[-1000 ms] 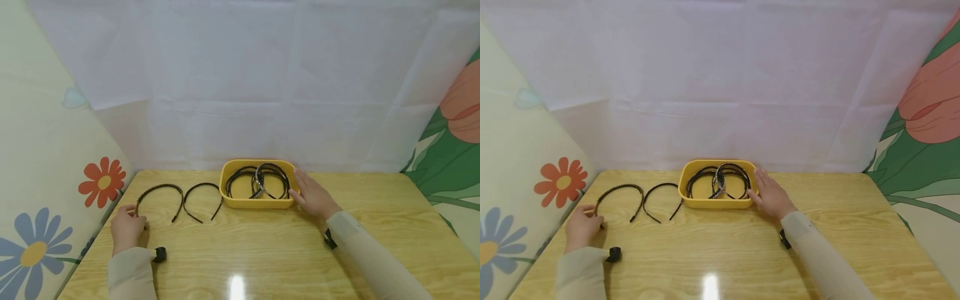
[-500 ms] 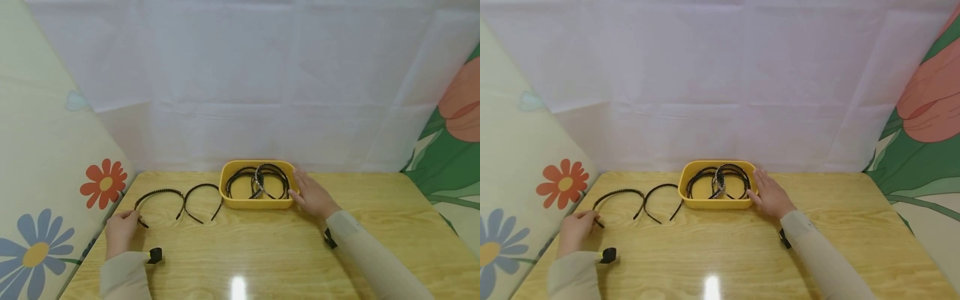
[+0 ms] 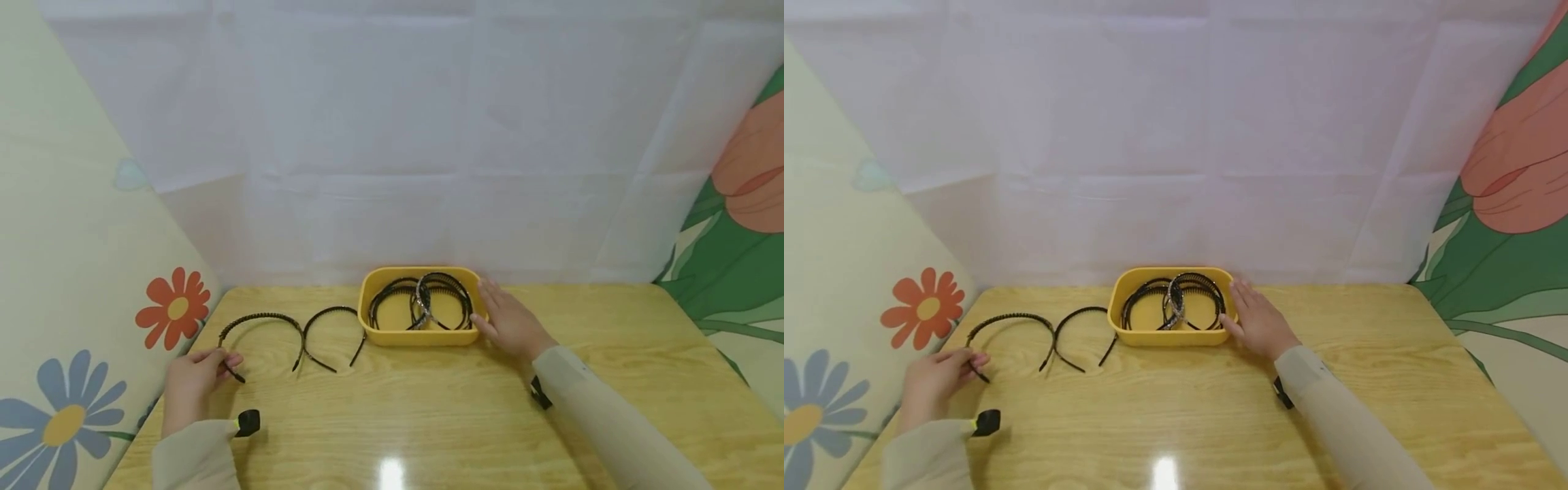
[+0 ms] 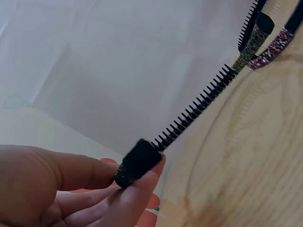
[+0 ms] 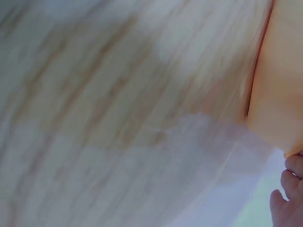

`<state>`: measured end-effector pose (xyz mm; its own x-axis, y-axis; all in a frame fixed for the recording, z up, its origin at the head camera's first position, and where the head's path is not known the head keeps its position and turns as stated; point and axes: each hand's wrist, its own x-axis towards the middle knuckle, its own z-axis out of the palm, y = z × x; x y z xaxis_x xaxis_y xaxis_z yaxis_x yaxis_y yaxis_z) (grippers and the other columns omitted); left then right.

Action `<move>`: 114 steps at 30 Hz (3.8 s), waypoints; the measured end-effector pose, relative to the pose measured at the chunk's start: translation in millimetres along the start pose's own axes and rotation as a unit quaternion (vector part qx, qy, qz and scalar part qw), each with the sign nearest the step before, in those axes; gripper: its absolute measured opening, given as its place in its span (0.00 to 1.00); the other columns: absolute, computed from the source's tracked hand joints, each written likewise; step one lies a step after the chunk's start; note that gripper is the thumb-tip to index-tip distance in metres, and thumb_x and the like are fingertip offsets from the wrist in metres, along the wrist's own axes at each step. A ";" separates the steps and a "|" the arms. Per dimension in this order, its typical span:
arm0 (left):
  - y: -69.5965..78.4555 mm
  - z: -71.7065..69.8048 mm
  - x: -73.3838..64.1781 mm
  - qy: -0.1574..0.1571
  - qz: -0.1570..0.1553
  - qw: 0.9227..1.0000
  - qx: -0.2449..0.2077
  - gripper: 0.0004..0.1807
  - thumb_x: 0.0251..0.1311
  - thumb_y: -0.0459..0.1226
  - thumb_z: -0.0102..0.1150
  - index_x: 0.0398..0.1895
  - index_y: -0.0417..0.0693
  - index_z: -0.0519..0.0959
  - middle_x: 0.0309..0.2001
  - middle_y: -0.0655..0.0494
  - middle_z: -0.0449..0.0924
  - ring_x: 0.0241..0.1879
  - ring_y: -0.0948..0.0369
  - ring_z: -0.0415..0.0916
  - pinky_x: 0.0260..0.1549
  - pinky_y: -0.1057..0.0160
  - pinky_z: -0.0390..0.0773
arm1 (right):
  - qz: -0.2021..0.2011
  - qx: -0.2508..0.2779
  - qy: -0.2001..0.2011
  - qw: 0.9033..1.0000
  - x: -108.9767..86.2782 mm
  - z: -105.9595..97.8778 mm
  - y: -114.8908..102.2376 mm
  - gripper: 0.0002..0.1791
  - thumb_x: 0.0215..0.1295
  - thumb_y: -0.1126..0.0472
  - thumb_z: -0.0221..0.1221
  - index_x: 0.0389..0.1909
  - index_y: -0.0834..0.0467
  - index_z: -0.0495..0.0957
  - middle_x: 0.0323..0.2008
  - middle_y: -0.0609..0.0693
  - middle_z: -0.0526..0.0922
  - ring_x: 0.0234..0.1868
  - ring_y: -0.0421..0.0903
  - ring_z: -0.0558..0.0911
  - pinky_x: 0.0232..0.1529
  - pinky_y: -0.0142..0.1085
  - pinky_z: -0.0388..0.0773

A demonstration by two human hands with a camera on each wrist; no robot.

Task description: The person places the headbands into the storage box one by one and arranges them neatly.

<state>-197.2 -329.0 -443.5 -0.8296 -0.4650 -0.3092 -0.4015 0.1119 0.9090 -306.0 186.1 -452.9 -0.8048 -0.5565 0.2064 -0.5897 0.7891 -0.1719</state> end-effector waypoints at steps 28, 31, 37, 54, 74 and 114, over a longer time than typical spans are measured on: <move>35.9 28.1 -21.5 0.022 0.067 0.969 -0.236 0.31 0.70 0.37 0.61 0.72 0.32 0.67 0.34 0.64 0.88 0.37 0.68 0.87 0.37 0.69 0.85 | 0.008 -0.010 -0.022 1.000 -0.4 5.6 -1.6 0.39 0.81 0.47 0.45 0.77 0.73 0.49 0.78 0.68 0.51 0.78 0.65 0.52 0.77 0.56 0.52; 40.7 34.7 -24.1 0.013 0.072 0.960 -0.271 0.30 0.69 0.35 0.62 0.71 0.32 0.68 0.36 0.62 0.88 0.38 0.66 0.88 0.38 0.68 0.85 | 0.007 -0.012 -0.023 1.000 0.2 5.8 -1.2 0.40 0.81 0.47 0.44 0.77 0.72 0.48 0.78 0.68 0.50 0.78 0.65 0.52 0.77 0.55 0.51; 47.6 51.1 -27.2 0.011 0.087 0.941 -0.328 0.28 0.70 0.32 0.60 0.70 0.31 0.68 0.40 0.56 0.88 0.39 0.63 0.88 0.41 0.67 0.84 | 0.004 -0.016 -0.020 1.000 0.1 4.2 0.7 0.40 0.81 0.47 0.44 0.77 0.73 0.47 0.78 0.68 0.49 0.78 0.65 0.52 0.77 0.53 0.50; 62.2 92.4 -47.9 -0.069 0.136 0.960 -0.234 0.25 0.73 0.32 0.57 0.69 0.32 0.70 0.43 0.58 0.89 0.44 0.65 0.87 0.49 0.65 0.83 | 0.007 -0.018 -0.030 0.999 -1.0 0.2 1.2 0.40 0.82 0.46 0.41 0.77 0.73 0.46 0.78 0.68 0.48 0.78 0.65 0.52 0.78 0.53 0.49; 87.8 121.6 -77.1 -0.195 0.188 0.933 -0.236 0.22 0.76 0.29 0.50 0.68 0.28 0.69 0.42 0.60 0.88 0.44 0.66 0.86 0.49 0.69 0.82 | 0.011 -0.010 -0.030 0.999 0.0 -0.6 1.2 0.40 0.82 0.46 0.43 0.78 0.72 0.46 0.78 0.68 0.48 0.78 0.65 0.51 0.78 0.53 0.49; 83.5 242.8 -49.0 -0.273 0.045 0.802 -0.528 0.18 0.77 0.28 0.44 0.67 0.33 0.68 0.43 0.54 0.83 0.36 0.67 0.82 0.40 0.74 0.82 | 0.008 -0.013 -0.024 1.000 -0.2 -0.9 -0.7 0.40 0.81 0.47 0.43 0.77 0.73 0.48 0.78 0.68 0.49 0.78 0.65 0.52 0.78 0.52 0.48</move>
<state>-284.3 -83.6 -420.3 -0.9991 -0.0097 -0.0424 -0.0164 -0.8182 0.5747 -305.3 185.9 -452.0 -0.8167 -0.5552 0.1572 -0.5754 0.8040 -0.1498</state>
